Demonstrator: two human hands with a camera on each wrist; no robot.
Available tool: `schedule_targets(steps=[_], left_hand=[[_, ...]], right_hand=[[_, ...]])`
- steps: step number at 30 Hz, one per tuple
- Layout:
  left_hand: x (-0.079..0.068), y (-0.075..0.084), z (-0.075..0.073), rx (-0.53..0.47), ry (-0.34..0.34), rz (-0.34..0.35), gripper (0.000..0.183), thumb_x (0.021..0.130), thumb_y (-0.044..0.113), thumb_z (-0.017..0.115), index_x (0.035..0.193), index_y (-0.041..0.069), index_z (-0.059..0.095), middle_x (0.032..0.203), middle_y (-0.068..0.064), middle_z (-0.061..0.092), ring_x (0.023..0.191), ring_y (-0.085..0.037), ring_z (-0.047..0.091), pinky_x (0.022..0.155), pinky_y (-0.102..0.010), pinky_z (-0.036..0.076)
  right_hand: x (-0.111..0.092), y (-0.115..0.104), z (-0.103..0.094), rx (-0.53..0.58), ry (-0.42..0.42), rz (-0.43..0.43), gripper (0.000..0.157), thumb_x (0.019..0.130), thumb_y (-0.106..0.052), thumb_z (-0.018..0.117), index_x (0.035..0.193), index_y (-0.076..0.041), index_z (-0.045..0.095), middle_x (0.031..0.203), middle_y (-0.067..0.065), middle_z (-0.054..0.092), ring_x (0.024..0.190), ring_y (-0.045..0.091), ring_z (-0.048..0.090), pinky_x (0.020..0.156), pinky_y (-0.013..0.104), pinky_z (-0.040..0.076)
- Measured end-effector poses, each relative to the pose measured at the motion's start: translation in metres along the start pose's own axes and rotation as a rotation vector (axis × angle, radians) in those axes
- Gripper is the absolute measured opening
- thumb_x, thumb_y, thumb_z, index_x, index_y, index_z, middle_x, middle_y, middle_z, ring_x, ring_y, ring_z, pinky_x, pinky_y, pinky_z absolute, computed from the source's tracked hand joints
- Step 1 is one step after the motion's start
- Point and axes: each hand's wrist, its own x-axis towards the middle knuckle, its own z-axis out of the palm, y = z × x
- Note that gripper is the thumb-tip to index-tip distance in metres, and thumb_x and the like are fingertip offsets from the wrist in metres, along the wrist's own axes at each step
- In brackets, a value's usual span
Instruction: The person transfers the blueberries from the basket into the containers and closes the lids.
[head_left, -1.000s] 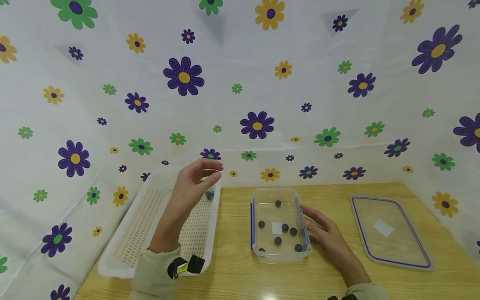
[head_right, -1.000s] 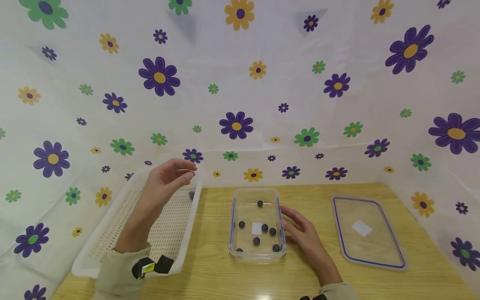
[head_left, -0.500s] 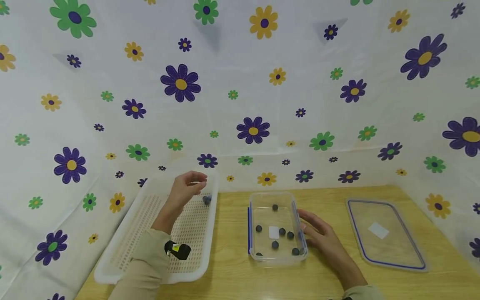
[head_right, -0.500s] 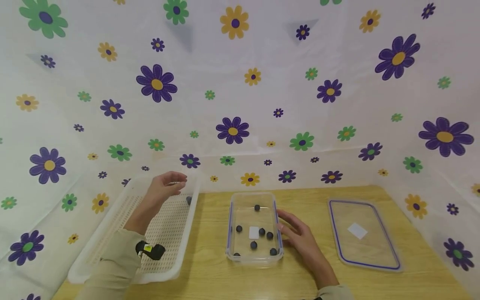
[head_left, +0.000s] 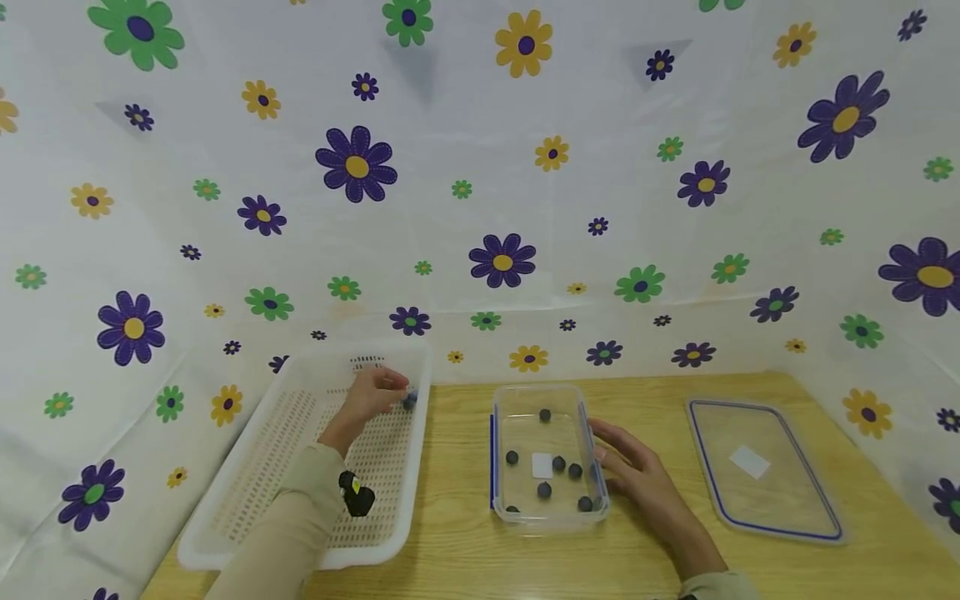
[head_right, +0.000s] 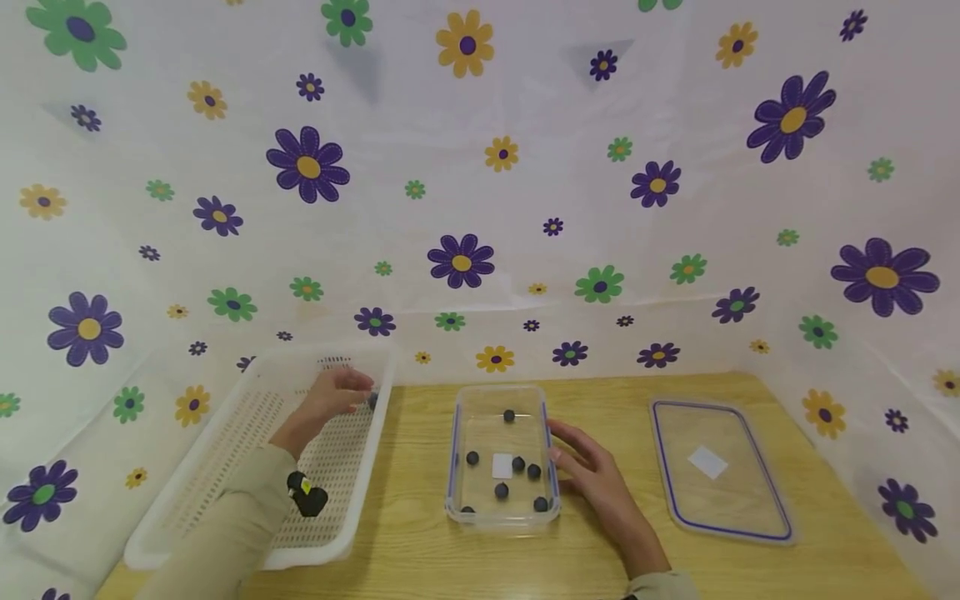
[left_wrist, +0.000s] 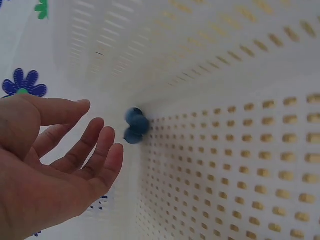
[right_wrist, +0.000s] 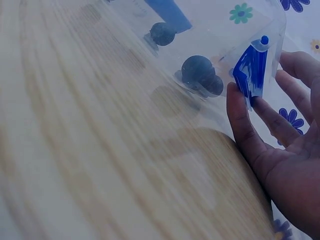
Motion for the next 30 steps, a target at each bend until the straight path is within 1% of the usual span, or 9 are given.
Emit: schedule_targets(steps=[3, 6, 8, 12, 17, 21, 25, 30], left_hand=[[0.004, -0.009, 0.002, 0.066, -0.008, 0.003, 0.024, 0.094, 0.003, 0.069, 0.117, -0.004, 0.069, 0.118, -0.022, 0.067, 0.102, -0.032, 0.063, 0.086, -0.045, 0.056], [0.008, -0.017, 0.003, 0.109, -0.008, 0.001, 0.024, 0.092, 0.001, 0.069, 0.116, -0.004, 0.07, 0.116, -0.023, 0.067, 0.099, -0.032, 0.064, 0.082, -0.043, 0.056], [0.009, -0.019, 0.004, 0.137, -0.008, 0.004, 0.026, 0.091, 0.0, 0.07, 0.116, -0.004, 0.069, 0.115, -0.024, 0.067, 0.097, -0.033, 0.064, 0.078, -0.042, 0.056], [0.009, -0.02, 0.007, 0.167, -0.019, -0.001, 0.029, 0.09, 0.001, 0.07, 0.119, -0.005, 0.068, 0.114, -0.023, 0.068, 0.098, -0.033, 0.064, 0.076, -0.039, 0.055], [0.008, -0.023, 0.009, 0.16, -0.017, 0.014, 0.028, 0.089, -0.001, 0.07, 0.117, -0.005, 0.068, 0.109, -0.022, 0.069, 0.094, -0.032, 0.063, 0.074, -0.039, 0.054], [0.012, -0.025, 0.013, 0.154, -0.013, 0.03, 0.026, 0.088, 0.0, 0.07, 0.113, -0.004, 0.069, 0.106, -0.02, 0.069, 0.091, -0.03, 0.062, 0.072, -0.037, 0.052], [0.016, -0.026, 0.017, 0.16, -0.004, 0.027, 0.023, 0.088, 0.0, 0.071, 0.111, -0.002, 0.069, 0.102, -0.017, 0.067, 0.09, -0.029, 0.06, 0.07, -0.034, 0.051], [0.016, -0.026, 0.019, 0.185, 0.012, 0.01, 0.021, 0.087, -0.002, 0.072, 0.108, -0.001, 0.068, 0.101, -0.017, 0.067, 0.09, -0.029, 0.061, 0.069, -0.033, 0.051]], right_hand=[[0.0, -0.001, 0.001, 0.002, 0.001, -0.001, 0.051, 0.106, -0.024, 0.059, 0.154, -0.012, 0.046, 0.161, 0.012, 0.037, 0.132, 0.04, 0.052, 0.091, 0.045, 0.057], [0.001, -0.002, 0.002, 0.004, 0.0, -0.009, 0.051, 0.106, -0.024, 0.06, 0.154, -0.012, 0.046, 0.161, 0.012, 0.037, 0.132, 0.04, 0.053, 0.092, 0.045, 0.057], [0.001, -0.003, 0.003, 0.008, 0.001, -0.01, 0.052, 0.105, -0.024, 0.06, 0.154, -0.012, 0.046, 0.161, 0.012, 0.038, 0.131, 0.039, 0.053, 0.092, 0.045, 0.057], [0.002, -0.004, 0.003, 0.008, 0.008, -0.003, 0.052, 0.105, -0.025, 0.061, 0.153, -0.012, 0.047, 0.16, 0.011, 0.039, 0.131, 0.038, 0.054, 0.091, 0.045, 0.057], [0.0, -0.004, 0.002, 0.001, 0.01, 0.012, 0.052, 0.105, -0.026, 0.061, 0.154, -0.013, 0.047, 0.161, 0.011, 0.038, 0.132, 0.039, 0.052, 0.092, 0.044, 0.057], [0.001, -0.002, -0.001, -0.012, 0.019, 0.011, 0.052, 0.105, -0.027, 0.061, 0.153, -0.013, 0.047, 0.161, 0.011, 0.038, 0.134, 0.04, 0.05, 0.093, 0.043, 0.057], [0.001, -0.001, -0.002, -0.019, 0.024, 0.012, 0.052, 0.105, -0.028, 0.061, 0.153, -0.014, 0.047, 0.161, 0.01, 0.038, 0.135, 0.04, 0.05, 0.093, 0.043, 0.057], [0.001, -0.002, -0.001, -0.01, 0.017, 0.026, 0.053, 0.105, -0.027, 0.06, 0.154, -0.014, 0.046, 0.162, 0.01, 0.037, 0.135, 0.039, 0.05, 0.093, 0.044, 0.057]])
